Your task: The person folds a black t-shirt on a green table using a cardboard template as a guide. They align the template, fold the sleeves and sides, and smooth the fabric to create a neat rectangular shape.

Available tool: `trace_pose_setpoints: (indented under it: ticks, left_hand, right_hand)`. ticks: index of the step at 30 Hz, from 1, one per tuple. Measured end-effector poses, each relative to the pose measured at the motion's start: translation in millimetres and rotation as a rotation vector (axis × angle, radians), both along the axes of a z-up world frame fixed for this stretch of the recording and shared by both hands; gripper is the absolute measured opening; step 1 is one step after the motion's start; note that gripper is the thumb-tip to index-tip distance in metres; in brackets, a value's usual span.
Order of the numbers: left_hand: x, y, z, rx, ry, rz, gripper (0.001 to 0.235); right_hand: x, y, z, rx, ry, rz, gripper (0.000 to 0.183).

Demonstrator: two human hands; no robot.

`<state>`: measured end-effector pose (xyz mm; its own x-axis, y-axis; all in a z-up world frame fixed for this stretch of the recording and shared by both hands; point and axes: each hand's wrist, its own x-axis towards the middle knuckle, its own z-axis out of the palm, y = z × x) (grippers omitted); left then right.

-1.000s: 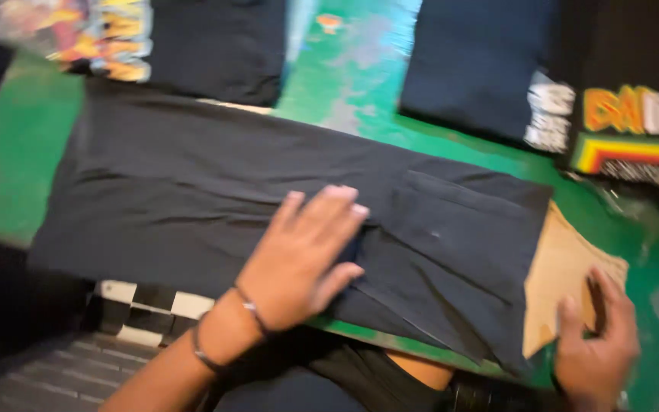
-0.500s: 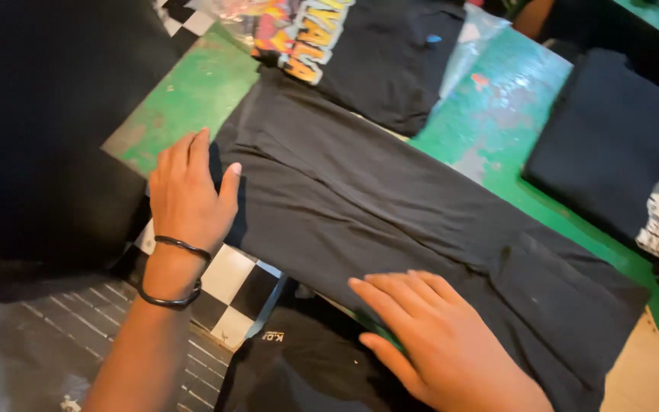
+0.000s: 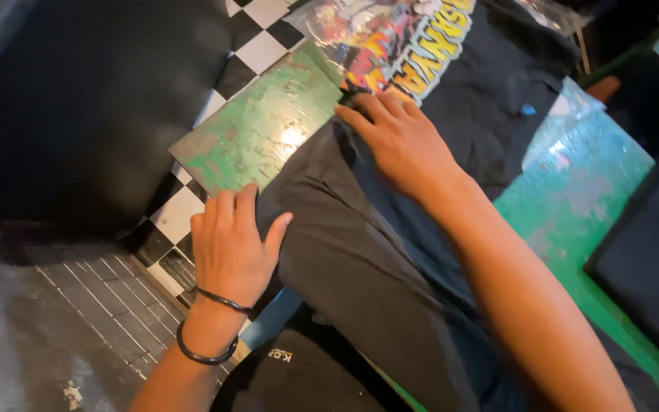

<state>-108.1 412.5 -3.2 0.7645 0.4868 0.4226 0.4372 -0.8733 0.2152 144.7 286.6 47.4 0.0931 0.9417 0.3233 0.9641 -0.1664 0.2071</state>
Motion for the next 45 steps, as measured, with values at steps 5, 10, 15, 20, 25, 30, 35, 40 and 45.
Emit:
trace_pose_setpoints:
  ticks: [5,10,15,20,25,30,35,40,45]
  left_hand:
    - [2.9,0.9,-3.9,-0.103,0.001,0.043,0.050]
    - [4.9,-3.9,-2.0,-0.126,0.010,0.019,0.040]
    - [-1.9,-22.4,16.1,-0.130,-0.136,-0.125,0.018]
    - [-18.7,-76.1,59.4,-0.107,-0.129,-0.401,0.017]
    - [-27.4,-117.6,39.7,-0.185,-0.007,-0.623,0.021]
    - [-27.9,-116.6,32.9,-0.246,0.027,-0.644,0.011]
    - [-21.0,-99.8,44.6,-0.333,-0.096,-0.811,0.026]
    - [-15.6,-84.2,34.6,-0.239,-0.123,-0.410,0.022]
    - [-13.4,-77.8,17.5,-0.054,0.109,-0.030,0.037]
  right_hand:
    - [26.2,33.6,-35.0,0.090,-0.169,0.101,0.015]
    - [35.5,29.8,-34.8,0.133,-0.173,0.169,0.014]
    - [43.2,-4.3,-13.1,0.051,0.013,0.211,0.014]
    - [21.0,-76.1,30.6,-0.092,0.123,0.127,0.030]
    - [15.0,-127.9,-1.8,-0.107,0.132,0.068,0.030]
    - [9.3,-139.0,-8.0,-0.068,0.053,0.044,0.031]
    - [9.8,-138.9,6.0,-0.106,0.264,-0.002,0.041]
    - [13.0,-121.8,3.6,-0.005,0.254,-0.067,0.043]
    - [22.7,-80.9,-1.1,-0.059,0.039,0.055,0.049]
